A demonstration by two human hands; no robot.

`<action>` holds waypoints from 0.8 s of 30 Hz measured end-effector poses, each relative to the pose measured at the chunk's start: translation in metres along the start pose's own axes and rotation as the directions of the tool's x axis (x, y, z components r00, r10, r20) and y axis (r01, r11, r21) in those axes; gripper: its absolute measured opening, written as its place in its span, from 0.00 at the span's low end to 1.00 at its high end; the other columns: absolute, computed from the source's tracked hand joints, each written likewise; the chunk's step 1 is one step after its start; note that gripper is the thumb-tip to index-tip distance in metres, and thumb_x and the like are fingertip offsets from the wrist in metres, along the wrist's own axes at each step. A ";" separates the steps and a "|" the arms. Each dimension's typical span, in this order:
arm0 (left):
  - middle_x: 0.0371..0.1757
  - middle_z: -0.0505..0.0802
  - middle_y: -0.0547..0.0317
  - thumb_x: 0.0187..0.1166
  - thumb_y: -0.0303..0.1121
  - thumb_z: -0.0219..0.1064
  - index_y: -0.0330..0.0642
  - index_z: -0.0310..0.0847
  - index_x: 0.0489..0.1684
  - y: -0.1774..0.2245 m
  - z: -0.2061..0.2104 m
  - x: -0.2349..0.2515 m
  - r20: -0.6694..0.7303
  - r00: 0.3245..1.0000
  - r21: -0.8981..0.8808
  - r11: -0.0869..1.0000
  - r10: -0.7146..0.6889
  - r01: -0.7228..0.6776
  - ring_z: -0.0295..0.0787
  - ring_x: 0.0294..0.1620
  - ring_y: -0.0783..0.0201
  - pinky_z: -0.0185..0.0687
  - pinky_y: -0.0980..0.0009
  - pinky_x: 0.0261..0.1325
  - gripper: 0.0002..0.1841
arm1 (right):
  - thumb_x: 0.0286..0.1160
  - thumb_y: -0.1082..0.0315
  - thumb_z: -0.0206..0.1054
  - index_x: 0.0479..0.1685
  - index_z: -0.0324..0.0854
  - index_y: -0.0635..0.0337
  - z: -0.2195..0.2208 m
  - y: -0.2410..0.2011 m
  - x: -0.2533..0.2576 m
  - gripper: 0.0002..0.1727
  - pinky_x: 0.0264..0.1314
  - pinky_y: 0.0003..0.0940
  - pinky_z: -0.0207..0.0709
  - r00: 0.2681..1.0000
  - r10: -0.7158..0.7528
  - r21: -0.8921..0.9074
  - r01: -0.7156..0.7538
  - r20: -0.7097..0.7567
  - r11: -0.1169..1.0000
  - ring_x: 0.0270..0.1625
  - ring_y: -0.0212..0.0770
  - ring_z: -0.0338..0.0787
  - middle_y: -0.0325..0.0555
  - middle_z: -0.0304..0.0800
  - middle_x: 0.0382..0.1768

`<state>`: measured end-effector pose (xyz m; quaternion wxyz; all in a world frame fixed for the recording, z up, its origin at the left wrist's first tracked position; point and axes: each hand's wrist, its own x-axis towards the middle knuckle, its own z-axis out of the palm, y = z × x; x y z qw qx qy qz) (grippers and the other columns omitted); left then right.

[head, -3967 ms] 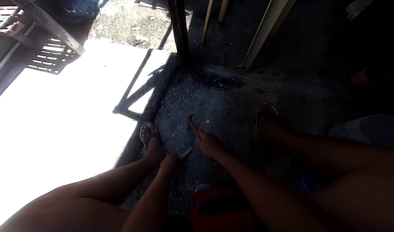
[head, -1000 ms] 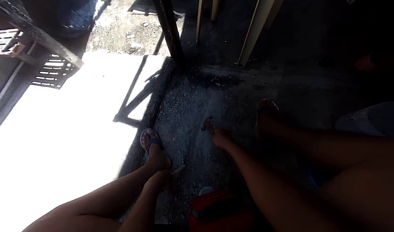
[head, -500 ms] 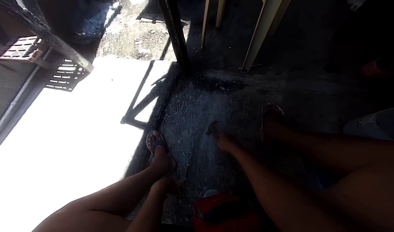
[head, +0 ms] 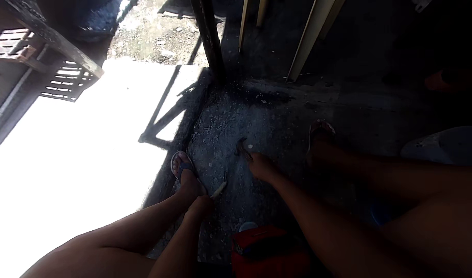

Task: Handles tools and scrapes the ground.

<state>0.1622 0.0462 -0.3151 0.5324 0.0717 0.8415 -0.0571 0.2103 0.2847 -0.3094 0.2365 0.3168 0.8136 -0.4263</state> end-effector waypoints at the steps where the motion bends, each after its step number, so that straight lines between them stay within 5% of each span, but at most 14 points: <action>1: 0.50 0.88 0.41 0.98 0.47 0.44 0.29 0.80 0.58 0.007 -0.010 -0.015 0.034 0.999 -0.006 1.000 0.021 -0.021 0.87 0.45 0.52 0.83 0.54 0.54 0.27 | 0.94 0.62 0.53 0.71 0.73 0.62 0.002 -0.005 -0.004 0.18 0.35 0.48 0.89 0.999 -0.046 0.006 0.046 -0.016 0.999 0.28 0.50 0.92 0.60 0.88 0.38; 4: 0.47 0.89 0.40 0.98 0.48 0.43 0.28 0.80 0.57 0.006 -0.012 -0.021 0.037 0.997 -0.038 0.997 0.071 -0.070 0.89 0.41 0.53 0.85 0.56 0.49 0.28 | 0.94 0.63 0.53 0.85 0.66 0.58 0.007 -0.021 -0.016 0.24 0.38 0.53 0.89 0.986 -0.152 0.041 0.155 -0.068 0.987 0.32 0.55 0.93 0.62 0.89 0.41; 8: 0.67 0.86 0.35 0.97 0.44 0.44 0.28 0.78 0.66 0.018 -0.017 -0.051 0.026 0.999 0.005 1.000 0.027 -0.027 0.86 0.66 0.44 0.77 0.47 0.71 0.26 | 0.94 0.63 0.53 0.90 0.61 0.54 0.003 -0.036 -0.021 0.28 0.46 0.54 0.88 0.977 -0.203 0.050 0.206 -0.061 0.977 0.40 0.55 0.94 0.61 0.90 0.45; 12: 0.75 0.84 0.36 0.96 0.50 0.45 0.35 0.76 0.75 0.013 -0.006 -0.024 0.029 1.000 0.023 1.000 0.000 0.000 0.84 0.73 0.41 0.76 0.39 0.72 0.29 | 0.94 0.62 0.54 0.91 0.62 0.54 0.014 -0.035 -0.025 0.28 0.45 0.58 0.86 0.962 -0.230 0.017 0.235 -0.148 0.972 0.43 0.59 0.93 0.63 0.91 0.44; 14: 0.75 0.83 0.33 0.95 0.45 0.49 0.32 0.77 0.75 0.015 -0.010 -0.028 0.046 0.999 0.047 0.999 0.001 -0.004 0.82 0.75 0.38 0.73 0.35 0.74 0.26 | 0.95 0.61 0.51 0.91 0.58 0.55 0.025 -0.029 -0.024 0.28 0.50 0.58 0.87 0.976 -0.191 -0.052 0.187 -0.101 0.981 0.48 0.60 0.94 0.62 0.91 0.45; 17: 0.59 0.88 0.34 0.94 0.45 0.48 0.30 0.79 0.62 0.014 -0.010 -0.011 0.052 0.998 0.163 0.985 0.041 -0.049 0.88 0.57 0.42 0.81 0.42 0.60 0.24 | 0.93 0.63 0.52 0.82 0.66 0.63 0.038 -0.016 -0.021 0.24 0.59 0.56 0.86 0.987 -0.096 -0.202 0.121 0.129 0.972 0.57 0.58 0.93 0.62 0.90 0.52; 20: 0.58 0.88 0.35 0.96 0.49 0.46 0.30 0.80 0.61 0.012 -0.007 0.007 0.068 0.998 0.162 0.987 0.004 -0.015 0.89 0.54 0.45 0.81 0.45 0.59 0.28 | 0.89 0.65 0.57 0.63 0.82 0.63 0.041 -0.007 -0.020 0.16 0.59 0.57 0.84 0.970 -0.041 -0.268 0.106 0.239 0.957 0.57 0.56 0.92 0.60 0.91 0.53; 24: 0.62 0.88 0.36 0.95 0.50 0.46 0.33 0.80 0.65 0.011 -0.003 0.009 0.037 0.999 0.109 0.994 -0.009 0.005 0.89 0.60 0.43 0.81 0.41 0.64 0.27 | 0.94 0.62 0.52 0.80 0.70 0.60 0.034 -0.020 -0.024 0.22 0.58 0.58 0.86 0.996 -0.080 -0.183 0.085 0.034 0.980 0.57 0.59 0.93 0.60 0.91 0.51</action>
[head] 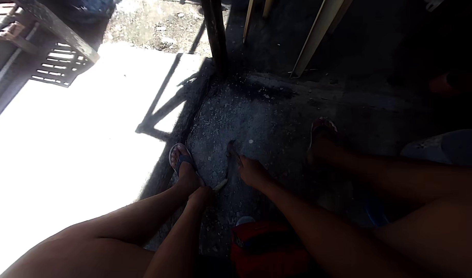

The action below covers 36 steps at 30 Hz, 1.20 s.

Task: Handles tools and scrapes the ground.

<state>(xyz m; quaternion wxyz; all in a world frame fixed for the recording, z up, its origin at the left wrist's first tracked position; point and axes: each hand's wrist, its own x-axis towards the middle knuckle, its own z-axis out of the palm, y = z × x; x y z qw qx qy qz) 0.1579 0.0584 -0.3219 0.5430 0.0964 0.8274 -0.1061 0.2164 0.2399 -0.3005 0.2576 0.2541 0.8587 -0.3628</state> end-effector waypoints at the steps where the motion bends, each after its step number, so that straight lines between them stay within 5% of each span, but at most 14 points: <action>1: 0.64 0.88 0.34 0.95 0.49 0.46 0.31 0.80 0.66 0.002 -0.002 -0.005 0.007 1.000 -0.003 1.000 0.007 -0.007 0.88 0.63 0.42 0.79 0.40 0.65 0.27 | 0.95 0.61 0.50 0.85 0.64 0.59 -0.002 -0.004 -0.002 0.25 0.55 0.58 0.86 0.998 -0.014 0.039 0.017 -0.069 0.999 0.54 0.60 0.94 0.61 0.91 0.49; 4: 0.69 0.86 0.31 0.96 0.46 0.48 0.28 0.79 0.68 0.010 -0.010 -0.023 0.029 1.000 0.006 1.000 0.000 0.000 0.86 0.68 0.38 0.77 0.39 0.70 0.27 | 0.97 0.60 0.47 0.94 0.50 0.59 0.001 -0.007 -0.005 0.30 0.54 0.56 0.87 0.995 -0.040 0.064 0.047 -0.096 0.997 0.51 0.60 0.94 0.62 0.90 0.46; 8: 0.64 0.89 0.37 0.94 0.50 0.48 0.35 0.79 0.67 -0.003 0.002 0.004 -0.034 0.999 0.051 0.999 0.008 -0.006 0.90 0.62 0.42 0.83 0.40 0.63 0.26 | 0.92 0.62 0.54 0.70 0.75 0.66 0.012 0.003 -0.006 0.19 0.54 0.52 0.86 0.979 0.026 -0.017 -0.023 0.203 1.000 0.50 0.54 0.93 0.61 0.88 0.52; 11: 0.69 0.86 0.33 0.93 0.47 0.50 0.32 0.78 0.71 -0.005 0.004 0.003 -0.017 1.000 -0.004 1.000 0.015 -0.015 0.87 0.67 0.39 0.78 0.36 0.67 0.26 | 0.92 0.63 0.54 0.75 0.75 0.64 0.005 0.001 -0.006 0.20 0.63 0.57 0.83 0.994 0.011 0.019 -0.013 0.111 1.000 0.61 0.58 0.91 0.61 0.90 0.56; 15: 0.64 0.89 0.38 0.93 0.50 0.50 0.36 0.81 0.65 -0.007 0.006 0.005 -0.041 0.999 0.028 0.999 -0.017 0.018 0.89 0.63 0.42 0.81 0.37 0.64 0.25 | 0.96 0.61 0.48 0.91 0.55 0.58 -0.001 -0.007 -0.009 0.28 0.53 0.56 0.87 0.993 -0.004 0.094 0.015 -0.117 0.995 0.51 0.59 0.94 0.61 0.91 0.46; 17: 0.63 0.90 0.39 0.93 0.51 0.49 0.38 0.82 0.64 -0.008 0.008 0.009 -0.053 0.998 0.068 0.998 -0.013 0.017 0.90 0.63 0.42 0.82 0.36 0.62 0.26 | 0.96 0.60 0.48 0.92 0.49 0.59 0.005 -0.003 -0.010 0.30 0.55 0.53 0.88 0.998 0.003 0.049 0.000 -0.062 0.999 0.52 0.57 0.95 0.59 0.90 0.46; 20: 0.64 0.90 0.38 0.92 0.50 0.51 0.37 0.82 0.65 -0.007 0.007 0.004 -0.030 0.999 0.111 0.994 -0.012 0.015 0.90 0.63 0.41 0.82 0.35 0.62 0.25 | 0.93 0.62 0.52 0.77 0.70 0.66 0.016 0.008 -0.010 0.22 0.55 0.51 0.86 0.970 0.010 -0.031 -0.002 0.245 1.000 0.52 0.55 0.93 0.62 0.87 0.54; 23: 0.62 0.90 0.38 0.93 0.51 0.50 0.37 0.81 0.65 -0.009 0.007 0.004 -0.023 1.000 0.082 0.997 -0.016 0.018 0.91 0.60 0.42 0.82 0.38 0.61 0.26 | 0.92 0.63 0.54 0.70 0.76 0.65 0.011 0.001 -0.013 0.19 0.62 0.54 0.83 0.968 0.018 -0.058 -0.003 0.251 0.998 0.60 0.56 0.91 0.62 0.88 0.57; 27: 0.56 0.90 0.40 0.94 0.51 0.48 0.36 0.80 0.63 -0.010 0.007 0.007 -0.002 1.000 0.064 0.998 -0.009 0.010 0.91 0.52 0.45 0.84 0.42 0.56 0.26 | 0.95 0.61 0.50 0.86 0.61 0.59 0.007 -0.009 -0.012 0.25 0.59 0.56 0.86 1.000 0.003 0.005 -0.003 0.014 1.000 0.58 0.58 0.93 0.60 0.91 0.52; 29: 0.56 0.90 0.40 0.94 0.51 0.48 0.36 0.80 0.61 -0.009 0.005 0.007 0.008 1.000 0.075 0.997 -0.009 0.008 0.91 0.53 0.46 0.84 0.42 0.56 0.26 | 0.95 0.61 0.49 0.92 0.50 0.59 0.010 -0.010 -0.013 0.30 0.58 0.54 0.87 1.000 0.016 -0.008 -0.016 0.023 1.000 0.56 0.58 0.94 0.60 0.90 0.50; 33: 0.56 0.89 0.38 0.94 0.50 0.49 0.33 0.80 0.61 -0.005 -0.002 -0.009 0.027 1.000 0.078 0.997 -0.007 0.005 0.90 0.53 0.45 0.83 0.43 0.57 0.26 | 0.93 0.62 0.51 0.71 0.74 0.65 0.014 -0.001 -0.011 0.20 0.50 0.47 0.84 0.937 -0.007 -0.088 0.040 0.351 0.995 0.45 0.50 0.91 0.59 0.86 0.50; 36: 0.61 0.88 0.35 0.95 0.50 0.48 0.30 0.78 0.67 -0.001 -0.008 -0.021 0.056 0.998 0.051 0.999 -0.009 0.006 0.88 0.58 0.44 0.80 0.43 0.63 0.28 | 0.92 0.63 0.53 0.72 0.76 0.64 0.009 -0.009 -0.011 0.20 0.62 0.56 0.83 0.975 -0.034 -0.031 0.042 0.220 0.999 0.59 0.57 0.91 0.62 0.89 0.56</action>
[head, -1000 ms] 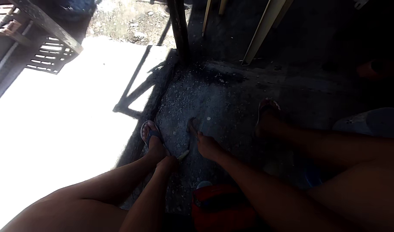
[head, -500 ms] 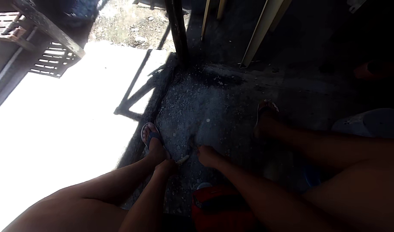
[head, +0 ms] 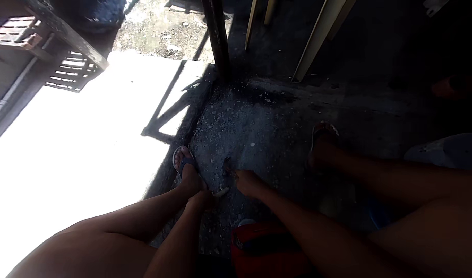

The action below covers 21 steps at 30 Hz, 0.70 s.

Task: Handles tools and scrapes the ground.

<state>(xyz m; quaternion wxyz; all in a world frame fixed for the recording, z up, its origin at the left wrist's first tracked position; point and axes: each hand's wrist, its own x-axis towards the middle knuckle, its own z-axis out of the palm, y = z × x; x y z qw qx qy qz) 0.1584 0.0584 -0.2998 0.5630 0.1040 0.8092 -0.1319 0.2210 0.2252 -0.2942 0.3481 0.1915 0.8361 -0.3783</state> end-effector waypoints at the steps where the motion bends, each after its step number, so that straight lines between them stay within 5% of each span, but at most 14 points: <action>1: 0.57 0.89 0.38 0.94 0.51 0.48 0.34 0.79 0.64 -0.005 0.005 0.012 -0.025 1.000 0.008 1.000 0.001 0.000 0.90 0.54 0.45 0.83 0.43 0.59 0.27 | 0.93 0.62 0.52 0.79 0.71 0.62 -0.001 -0.002 0.000 0.22 0.63 0.57 0.84 0.996 0.007 0.028 -0.005 -0.085 1.000 0.61 0.58 0.92 0.61 0.90 0.56; 3: 0.54 0.90 0.40 0.93 0.52 0.49 0.36 0.79 0.62 -0.011 0.013 0.026 -0.039 0.999 0.007 1.000 0.003 -0.002 0.91 0.51 0.46 0.84 0.41 0.55 0.26 | 0.95 0.60 0.50 0.89 0.57 0.58 0.005 -0.003 0.000 0.28 0.57 0.55 0.87 0.976 0.029 0.049 -0.018 -0.218 0.999 0.55 0.58 0.94 0.60 0.91 0.49; 5: 0.54 0.89 0.40 0.94 0.52 0.48 0.35 0.80 0.61 -0.012 0.012 0.027 -0.032 0.999 0.017 1.000 0.004 -0.004 0.91 0.51 0.46 0.84 0.42 0.56 0.27 | 0.94 0.61 0.50 0.90 0.50 0.60 0.008 0.002 -0.001 0.30 0.55 0.53 0.88 0.985 0.021 0.007 -0.020 -0.173 1.000 0.52 0.57 0.95 0.59 0.90 0.48; 8: 0.59 0.88 0.36 0.95 0.49 0.49 0.30 0.79 0.66 -0.004 0.006 0.005 0.012 1.000 0.028 1.000 -0.002 0.002 0.88 0.54 0.46 0.80 0.45 0.61 0.27 | 0.91 0.66 0.53 0.80 0.68 0.67 0.014 0.010 -0.003 0.23 0.61 0.57 0.83 0.989 -0.008 -0.091 0.022 0.151 0.996 0.59 0.59 0.91 0.66 0.86 0.60; 11: 0.47 0.86 0.43 0.95 0.47 0.50 0.30 0.78 0.61 -0.003 0.007 -0.003 0.010 1.000 0.019 1.000 -0.001 0.001 0.84 0.41 0.55 0.80 0.56 0.50 0.24 | 0.92 0.63 0.52 0.69 0.76 0.66 0.009 0.002 -0.004 0.18 0.55 0.53 0.83 0.995 0.000 -0.041 0.004 0.103 0.999 0.52 0.55 0.91 0.61 0.87 0.54; 15: 0.56 0.87 0.38 0.96 0.46 0.48 0.29 0.76 0.66 -0.003 0.006 -0.009 0.054 0.999 -0.021 1.000 -0.002 0.004 0.86 0.51 0.50 0.81 0.50 0.59 0.25 | 0.95 0.60 0.50 0.91 0.55 0.60 0.010 -0.004 -0.004 0.29 0.62 0.57 0.85 0.982 0.040 0.115 -0.019 -0.182 0.993 0.59 0.60 0.93 0.63 0.90 0.54; 17: 0.55 0.87 0.39 0.96 0.47 0.49 0.30 0.78 0.64 -0.005 0.006 -0.006 0.038 0.999 -0.028 1.000 -0.006 0.007 0.86 0.50 0.51 0.81 0.52 0.57 0.25 | 0.95 0.60 0.50 0.92 0.47 0.61 0.014 0.000 -0.004 0.32 0.58 0.53 0.87 0.988 0.050 0.090 -0.037 -0.148 0.995 0.53 0.56 0.94 0.61 0.89 0.50; 21: 0.51 0.86 0.42 0.94 0.47 0.50 0.30 0.79 0.62 -0.006 0.006 0.000 0.024 1.000 0.002 1.000 -0.003 0.003 0.84 0.44 0.53 0.79 0.53 0.52 0.25 | 0.94 0.61 0.49 0.66 0.74 0.63 0.012 0.011 0.000 0.18 0.38 0.36 0.79 0.979 0.103 -0.004 -0.104 0.176 0.995 0.31 0.39 0.84 0.50 0.82 0.37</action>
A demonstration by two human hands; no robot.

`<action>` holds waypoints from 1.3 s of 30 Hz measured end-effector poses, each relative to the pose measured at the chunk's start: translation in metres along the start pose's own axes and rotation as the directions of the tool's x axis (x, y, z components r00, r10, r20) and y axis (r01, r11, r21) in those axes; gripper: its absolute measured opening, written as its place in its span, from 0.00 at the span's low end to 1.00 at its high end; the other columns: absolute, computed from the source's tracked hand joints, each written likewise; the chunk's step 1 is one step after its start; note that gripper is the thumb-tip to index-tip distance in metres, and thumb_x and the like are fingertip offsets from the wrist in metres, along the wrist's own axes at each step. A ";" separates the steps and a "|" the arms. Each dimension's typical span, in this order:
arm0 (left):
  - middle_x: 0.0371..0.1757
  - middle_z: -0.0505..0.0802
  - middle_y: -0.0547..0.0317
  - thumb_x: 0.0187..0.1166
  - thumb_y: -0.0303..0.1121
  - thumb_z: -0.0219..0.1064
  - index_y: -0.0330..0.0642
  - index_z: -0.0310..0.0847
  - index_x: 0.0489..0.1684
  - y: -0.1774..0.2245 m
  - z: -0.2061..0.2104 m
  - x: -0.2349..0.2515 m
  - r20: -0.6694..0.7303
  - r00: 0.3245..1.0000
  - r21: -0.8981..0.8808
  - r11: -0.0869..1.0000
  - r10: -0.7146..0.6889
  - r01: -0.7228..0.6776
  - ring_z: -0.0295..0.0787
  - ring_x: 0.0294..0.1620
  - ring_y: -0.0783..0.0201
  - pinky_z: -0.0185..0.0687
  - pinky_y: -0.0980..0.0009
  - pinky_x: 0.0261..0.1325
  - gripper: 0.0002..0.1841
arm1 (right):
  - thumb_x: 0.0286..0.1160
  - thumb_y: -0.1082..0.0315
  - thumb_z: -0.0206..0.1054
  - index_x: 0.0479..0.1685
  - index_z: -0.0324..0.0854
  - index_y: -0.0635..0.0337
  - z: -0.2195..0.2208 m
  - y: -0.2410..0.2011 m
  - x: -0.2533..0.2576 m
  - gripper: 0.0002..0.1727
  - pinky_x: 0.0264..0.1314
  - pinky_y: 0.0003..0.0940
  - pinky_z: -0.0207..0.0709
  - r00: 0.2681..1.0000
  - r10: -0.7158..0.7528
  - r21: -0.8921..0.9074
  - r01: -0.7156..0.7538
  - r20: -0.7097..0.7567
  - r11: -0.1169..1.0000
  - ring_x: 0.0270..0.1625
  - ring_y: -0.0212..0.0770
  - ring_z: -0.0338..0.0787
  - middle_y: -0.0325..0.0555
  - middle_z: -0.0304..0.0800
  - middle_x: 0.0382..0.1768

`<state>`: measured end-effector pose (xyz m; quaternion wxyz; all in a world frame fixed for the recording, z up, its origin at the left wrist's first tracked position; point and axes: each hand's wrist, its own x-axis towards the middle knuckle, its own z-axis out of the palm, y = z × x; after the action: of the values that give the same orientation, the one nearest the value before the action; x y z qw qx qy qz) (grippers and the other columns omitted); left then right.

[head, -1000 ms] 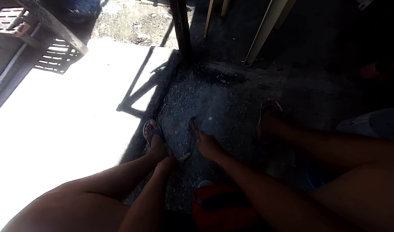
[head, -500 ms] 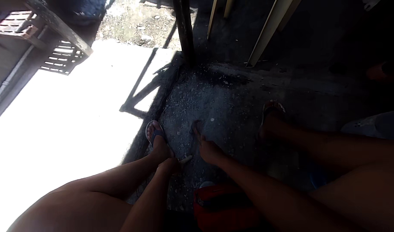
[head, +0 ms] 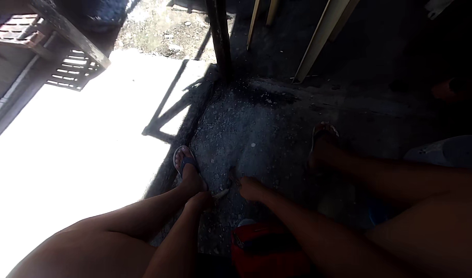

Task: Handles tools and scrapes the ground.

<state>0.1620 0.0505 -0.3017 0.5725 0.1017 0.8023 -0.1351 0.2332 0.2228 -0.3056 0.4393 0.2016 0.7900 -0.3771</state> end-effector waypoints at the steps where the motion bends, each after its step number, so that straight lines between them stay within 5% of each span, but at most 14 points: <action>1: 0.49 0.87 0.43 0.94 0.47 0.51 0.32 0.79 0.62 -0.002 0.001 0.006 -0.007 1.000 -0.001 1.000 -0.001 0.001 0.84 0.43 0.54 0.80 0.53 0.51 0.24 | 0.94 0.60 0.49 0.64 0.76 0.63 -0.003 -0.001 0.000 0.18 0.38 0.37 0.80 0.999 0.005 0.021 -0.004 -0.042 1.000 0.32 0.40 0.85 0.50 0.82 0.37; 4: 0.45 0.87 0.46 0.93 0.50 0.51 0.37 0.76 0.64 -0.009 0.008 0.022 -0.029 1.000 -0.017 1.000 0.011 -0.012 0.86 0.40 0.53 0.84 0.51 0.46 0.23 | 0.95 0.61 0.50 0.82 0.65 0.63 -0.002 -0.007 -0.002 0.24 0.56 0.54 0.87 0.951 -0.022 0.114 0.059 -0.307 0.992 0.52 0.56 0.94 0.62 0.90 0.51; 6: 0.57 0.86 0.37 0.95 0.48 0.48 0.30 0.73 0.71 0.001 -0.002 -0.009 0.003 1.000 -0.038 0.999 0.009 -0.009 0.86 0.51 0.48 0.80 0.47 0.59 0.26 | 0.96 0.60 0.48 0.91 0.48 0.61 0.003 -0.007 -0.003 0.30 0.57 0.54 0.87 0.937 -0.026 0.147 0.082 -0.349 0.986 0.52 0.58 0.95 0.62 0.89 0.50; 9: 0.54 0.87 0.39 0.94 0.47 0.51 0.29 0.78 0.64 0.001 -0.004 -0.015 0.046 0.999 0.005 1.000 0.008 -0.008 0.86 0.48 0.50 0.80 0.50 0.57 0.26 | 0.94 0.60 0.49 0.72 0.69 0.65 0.007 0.003 -0.003 0.20 0.38 0.38 0.80 1.000 -0.028 0.032 0.029 -0.002 0.999 0.32 0.41 0.85 0.51 0.83 0.37; 12: 0.36 0.87 0.53 0.89 0.53 0.55 0.38 0.82 0.49 -0.013 0.008 0.028 0.037 0.999 0.017 1.000 -0.011 0.010 0.85 0.33 0.59 0.82 0.56 0.41 0.24 | 0.92 0.62 0.50 0.65 0.77 0.64 0.004 -0.014 -0.008 0.18 0.46 0.46 0.83 0.999 -0.032 -0.062 0.034 0.027 0.998 0.42 0.47 0.89 0.56 0.86 0.46; 15: 0.32 0.84 0.57 0.92 0.56 0.50 0.41 0.80 0.46 -0.019 0.015 0.034 0.048 0.999 -0.023 1.000 -0.009 0.010 0.81 0.27 0.62 0.80 0.59 0.36 0.25 | 0.95 0.60 0.50 0.85 0.62 0.62 0.001 -0.021 -0.002 0.25 0.61 0.57 0.85 0.969 -0.054 0.012 0.058 -0.243 0.998 0.60 0.59 0.93 0.63 0.89 0.56; 19: 0.29 0.82 0.63 0.94 0.58 0.44 0.44 0.82 0.44 -0.029 0.013 0.028 0.085 0.996 -0.100 0.995 0.016 -0.008 0.75 0.22 0.68 0.74 0.68 0.30 0.28 | 0.94 0.61 0.50 0.93 0.42 0.61 0.010 -0.017 -0.005 0.34 0.58 0.52 0.88 0.920 -0.005 0.053 0.028 -0.392 0.998 0.54 0.56 0.95 0.59 0.90 0.48; 22: 0.39 0.85 0.56 0.97 0.49 0.43 0.36 0.83 0.54 -0.026 0.003 0.004 0.124 0.991 -0.106 0.994 0.053 -0.040 0.78 0.32 0.65 0.77 0.64 0.43 0.27 | 0.92 0.64 0.50 0.77 0.66 0.68 0.008 -0.008 -0.014 0.22 0.50 0.44 0.84 0.997 0.011 -0.015 -0.013 -0.075 1.000 0.45 0.48 0.91 0.57 0.86 0.48; 24: 0.35 0.84 0.58 0.97 0.51 0.43 0.38 0.83 0.51 -0.024 0.004 0.005 0.113 0.993 -0.120 0.992 0.043 -0.029 0.77 0.29 0.66 0.76 0.66 0.39 0.27 | 0.93 0.62 0.49 0.65 0.75 0.67 0.001 -0.006 -0.013 0.19 0.46 0.43 0.83 0.998 0.047 0.014 -0.047 -0.032 0.999 0.39 0.45 0.89 0.56 0.85 0.45; 26: 0.24 0.80 0.66 0.95 0.57 0.43 0.45 0.80 0.39 -0.028 0.011 0.027 0.107 0.994 -0.156 0.988 0.012 0.005 0.70 0.17 0.71 0.70 0.73 0.24 0.28 | 0.94 0.61 0.50 0.72 0.73 0.66 -0.007 -0.003 -0.008 0.21 0.49 0.48 0.86 0.983 0.036 0.068 -0.024 -0.182 0.997 0.43 0.50 0.92 0.59 0.88 0.47; 30: 0.24 0.80 0.67 0.95 0.58 0.44 0.45 0.80 0.40 -0.026 0.008 0.022 0.114 0.993 -0.154 0.988 -0.009 0.026 0.70 0.17 0.71 0.70 0.73 0.25 0.28 | 0.95 0.60 0.48 0.91 0.48 0.62 -0.001 -0.003 -0.007 0.31 0.58 0.52 0.87 0.953 0.005 0.086 0.023 -0.303 0.996 0.53 0.56 0.94 0.60 0.89 0.50; 33: 0.36 0.84 0.61 0.96 0.51 0.45 0.38 0.82 0.54 -0.010 -0.009 -0.024 0.113 0.993 -0.136 0.991 0.014 0.002 0.76 0.30 0.69 0.75 0.70 0.40 0.26 | 0.93 0.63 0.50 0.73 0.70 0.66 -0.001 0.002 -0.009 0.20 0.43 0.41 0.82 1.000 0.007 -0.027 -0.007 0.009 1.000 0.36 0.43 0.87 0.54 0.83 0.42; 35: 0.28 0.83 0.65 0.94 0.56 0.45 0.44 0.82 0.43 -0.018 -0.001 0.003 0.088 0.996 -0.114 0.994 0.016 -0.006 0.74 0.21 0.71 0.73 0.71 0.29 0.27 | 0.92 0.62 0.51 0.64 0.76 0.63 -0.004 0.002 -0.006 0.17 0.40 0.39 0.81 1.000 0.031 -0.041 -0.031 0.000 0.999 0.33 0.41 0.86 0.51 0.83 0.39; 39: 0.26 0.81 0.65 0.94 0.59 0.45 0.45 0.82 0.42 -0.027 0.013 0.030 0.110 0.994 -0.151 0.988 -0.012 0.028 0.72 0.19 0.70 0.72 0.70 0.28 0.28 | 0.94 0.61 0.50 0.84 0.60 0.64 0.005 0.000 -0.004 0.26 0.58 0.53 0.86 0.978 -0.022 0.032 0.029 -0.206 0.999 0.54 0.57 0.94 0.63 0.88 0.54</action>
<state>0.1555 0.0210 -0.3313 0.6200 0.0421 0.7789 -0.0846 0.2377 0.2189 -0.3042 0.3470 0.2369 0.8271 -0.3734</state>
